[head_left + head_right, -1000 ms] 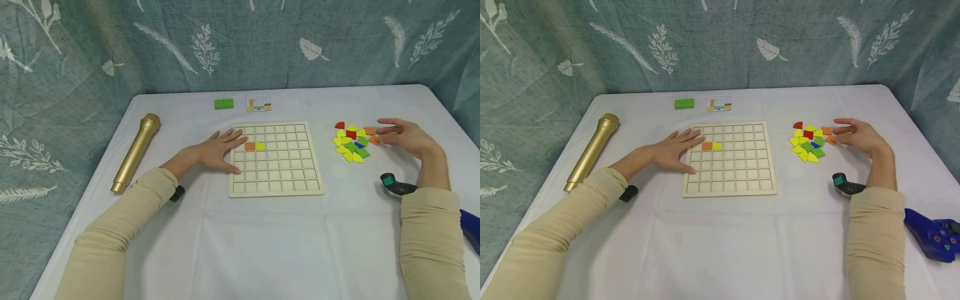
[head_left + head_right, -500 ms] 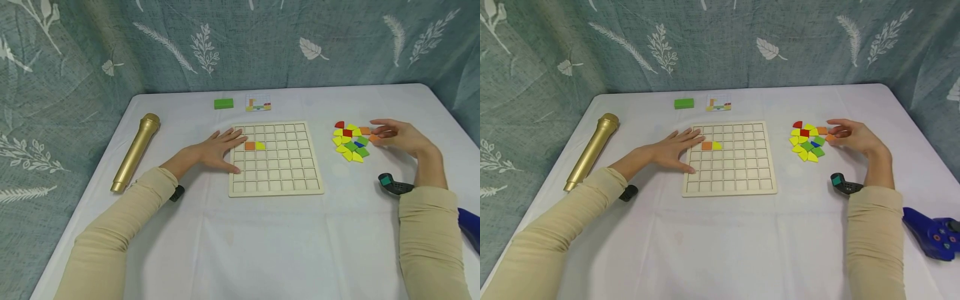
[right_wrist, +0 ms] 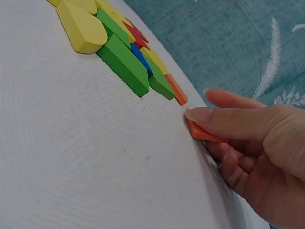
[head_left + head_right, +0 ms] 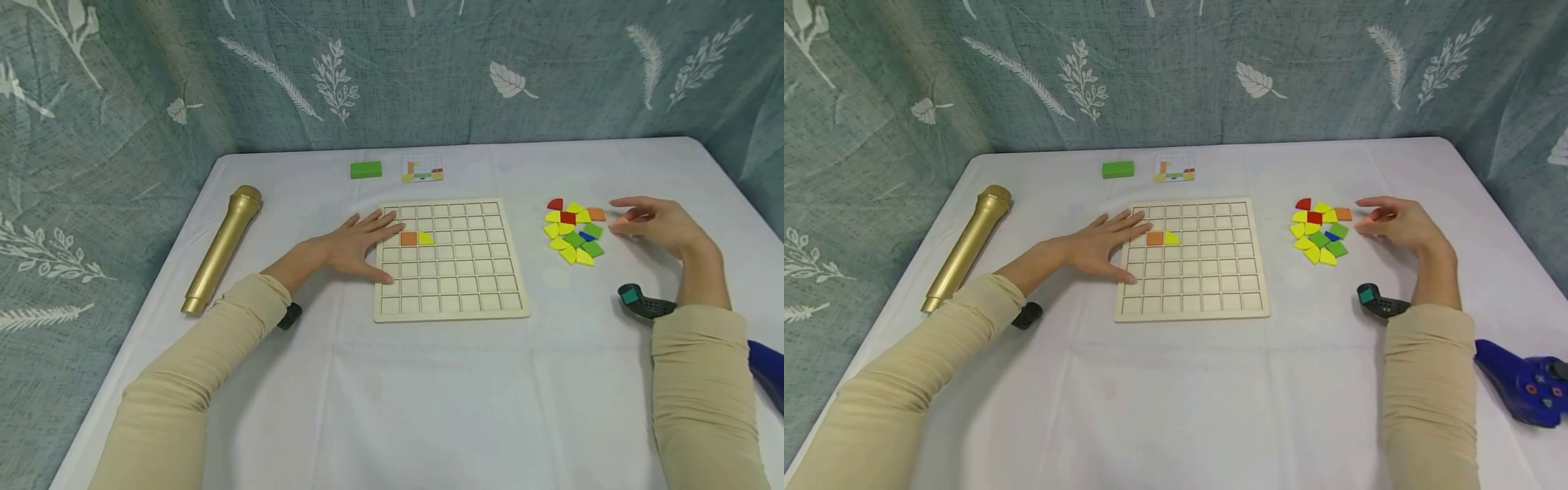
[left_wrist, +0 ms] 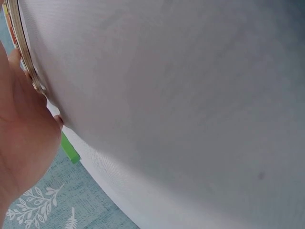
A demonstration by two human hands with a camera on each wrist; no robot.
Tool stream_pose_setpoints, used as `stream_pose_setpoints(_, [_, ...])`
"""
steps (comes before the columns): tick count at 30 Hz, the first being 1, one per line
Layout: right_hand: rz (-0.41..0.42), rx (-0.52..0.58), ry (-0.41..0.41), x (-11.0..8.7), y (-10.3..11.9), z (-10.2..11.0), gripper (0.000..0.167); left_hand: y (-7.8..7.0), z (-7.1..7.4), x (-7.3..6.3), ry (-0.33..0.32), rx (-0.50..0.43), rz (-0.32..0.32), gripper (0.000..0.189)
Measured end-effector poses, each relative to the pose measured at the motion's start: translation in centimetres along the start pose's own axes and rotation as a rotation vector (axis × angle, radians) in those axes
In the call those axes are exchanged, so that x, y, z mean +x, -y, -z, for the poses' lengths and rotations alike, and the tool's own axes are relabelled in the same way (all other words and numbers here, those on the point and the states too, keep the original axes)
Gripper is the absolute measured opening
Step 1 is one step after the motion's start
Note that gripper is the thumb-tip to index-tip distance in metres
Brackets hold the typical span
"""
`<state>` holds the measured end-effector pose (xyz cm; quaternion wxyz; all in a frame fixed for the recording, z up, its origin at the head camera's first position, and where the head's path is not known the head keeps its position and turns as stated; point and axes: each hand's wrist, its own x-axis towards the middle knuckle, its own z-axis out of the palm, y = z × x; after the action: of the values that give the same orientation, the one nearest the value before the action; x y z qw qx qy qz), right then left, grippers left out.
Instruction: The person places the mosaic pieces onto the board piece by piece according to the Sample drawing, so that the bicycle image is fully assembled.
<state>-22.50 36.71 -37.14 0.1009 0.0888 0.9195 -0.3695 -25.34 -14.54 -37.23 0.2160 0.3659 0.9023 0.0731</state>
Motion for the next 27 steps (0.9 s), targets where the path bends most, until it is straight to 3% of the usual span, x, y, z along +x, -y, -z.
stream_pose_setpoints(6, [-0.136,0.118,-0.143,-0.2,0.0,0.3,0.073,0.1,-0.1,0.1,-0.005,0.003,0.002,0.104])
stream_pose_setpoints(11, [-0.119,0.414,-0.206,-0.3,1.0,1.1,0.064,0.0,-0.1,0.1,-0.004,0.005,0.002,0.104])
stream_pose_setpoints(14, [-0.092,0.629,-0.202,-0.4,2.1,1.4,0.061,0.0,-0.1,0.1,-0.006,0.007,0.003,0.104])
stream_pose_setpoints(18, [-0.096,0.808,-0.179,-0.4,3.3,1.4,0.063,0.0,-0.1,0.1,-0.007,0.005,0.002,0.104])
stream_pose_setpoints(24, [-0.051,0.893,-0.117,0.0,4.6,0.5,0.061,-0.1,0.0,0.0,-0.001,0.003,-0.003,0.105])
stream_pose_setpoints(27, [-0.016,0.866,-0.107,0.6,4.6,-0.1,0.053,-0.1,0.0,0.0,0.001,0.004,-0.004,0.104])
